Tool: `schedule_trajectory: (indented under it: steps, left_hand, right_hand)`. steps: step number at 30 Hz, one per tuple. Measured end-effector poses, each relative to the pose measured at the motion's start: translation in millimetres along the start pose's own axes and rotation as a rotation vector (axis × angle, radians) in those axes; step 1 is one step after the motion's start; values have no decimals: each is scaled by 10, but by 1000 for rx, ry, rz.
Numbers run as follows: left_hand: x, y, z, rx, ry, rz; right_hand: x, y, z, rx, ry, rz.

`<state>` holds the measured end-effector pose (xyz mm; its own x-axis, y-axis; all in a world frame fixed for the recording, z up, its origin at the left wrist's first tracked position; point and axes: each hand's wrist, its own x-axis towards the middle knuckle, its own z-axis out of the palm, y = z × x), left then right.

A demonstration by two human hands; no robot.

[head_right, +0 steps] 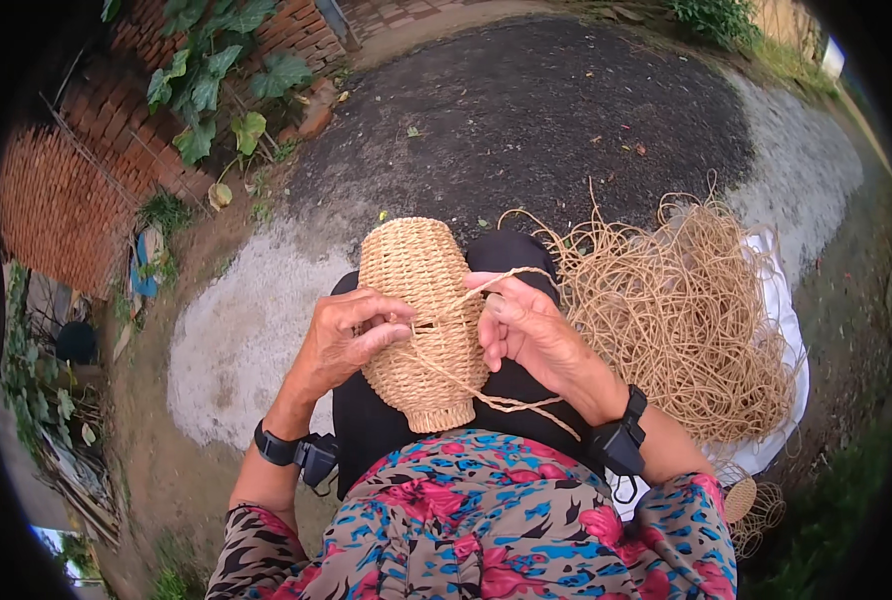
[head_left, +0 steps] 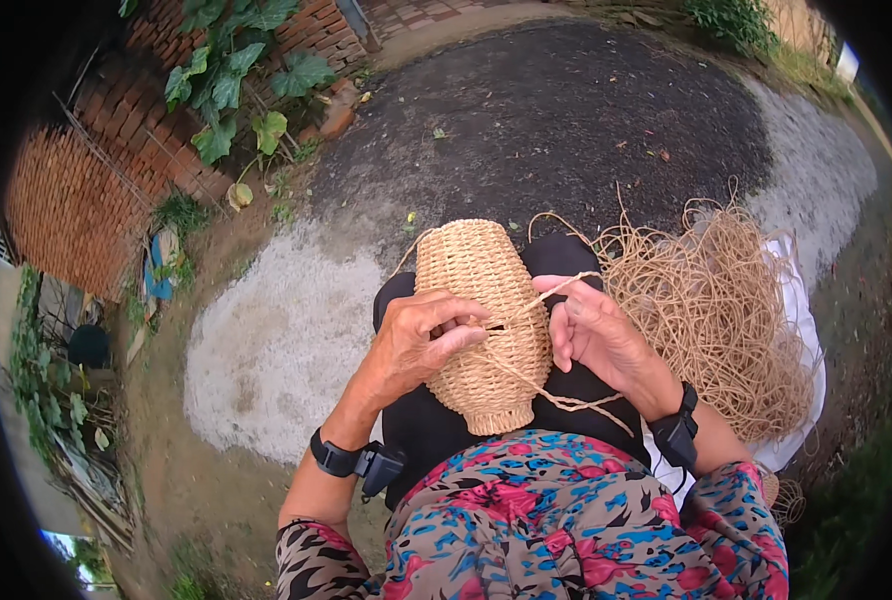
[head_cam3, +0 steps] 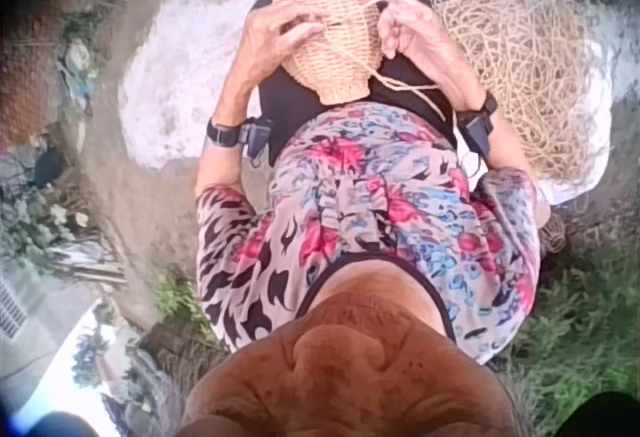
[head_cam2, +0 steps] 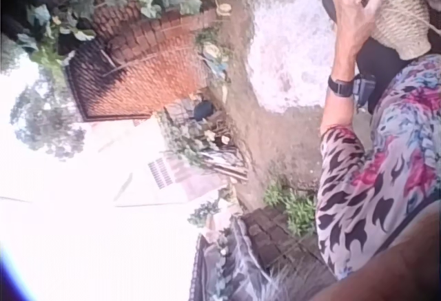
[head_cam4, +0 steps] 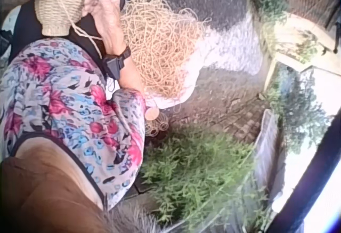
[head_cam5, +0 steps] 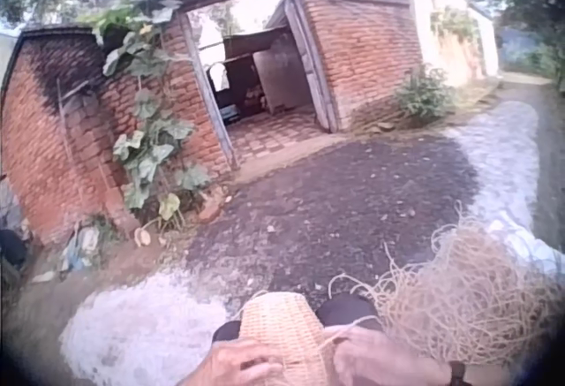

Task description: Weaving a small basket using natural fiber twine.

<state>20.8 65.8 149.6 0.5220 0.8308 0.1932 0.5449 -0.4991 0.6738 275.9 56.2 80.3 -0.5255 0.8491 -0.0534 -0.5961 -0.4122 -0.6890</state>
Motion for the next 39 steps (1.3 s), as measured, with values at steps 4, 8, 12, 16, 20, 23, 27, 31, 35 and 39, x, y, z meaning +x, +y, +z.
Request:
schedule_trajectory:
  steps: [4,8,12,16,20,23,27,31,35,39]
  left_hand:
    - [30,-58,-23,-125,-73,-80]
    - [5,-169,-54,-177,-82,-67]
    - [32,-223,-71,-230,-105,-101]
    - [-19,-282,-59,-129,-73,-147]
    - [-58,-250,13,-346,-119,-260]
    - [1,-95,-63,-99,-276,-299]
    - [-101,-272,52,-226,21,-119]
    - [-43,-142,14,-450,-11,-223]
    - [-62,-84,32,-441,113,-227]
    - [-76,-105,78,-399,192,-175]
  right_hand:
    - [294,-173,29,-169,-120,-120]
    - [449,-333,309,-698,-184,-208]
    - [564,-439,556,-898,-377,-290]
    - [769,-337,918,-1219,-546,-242]
    - [962,-432,1013,-1237,-535,-327]
    - [1087,-453,1079,-1156,-554,-220]
    - [1020,-550,1191,-1064,-522,3]
    - [887,-469,642,-1016,-150,-312]
    - [699,-277,507,-973,-113,-187]
    - [636,-186,613,-1184,-80,-120]
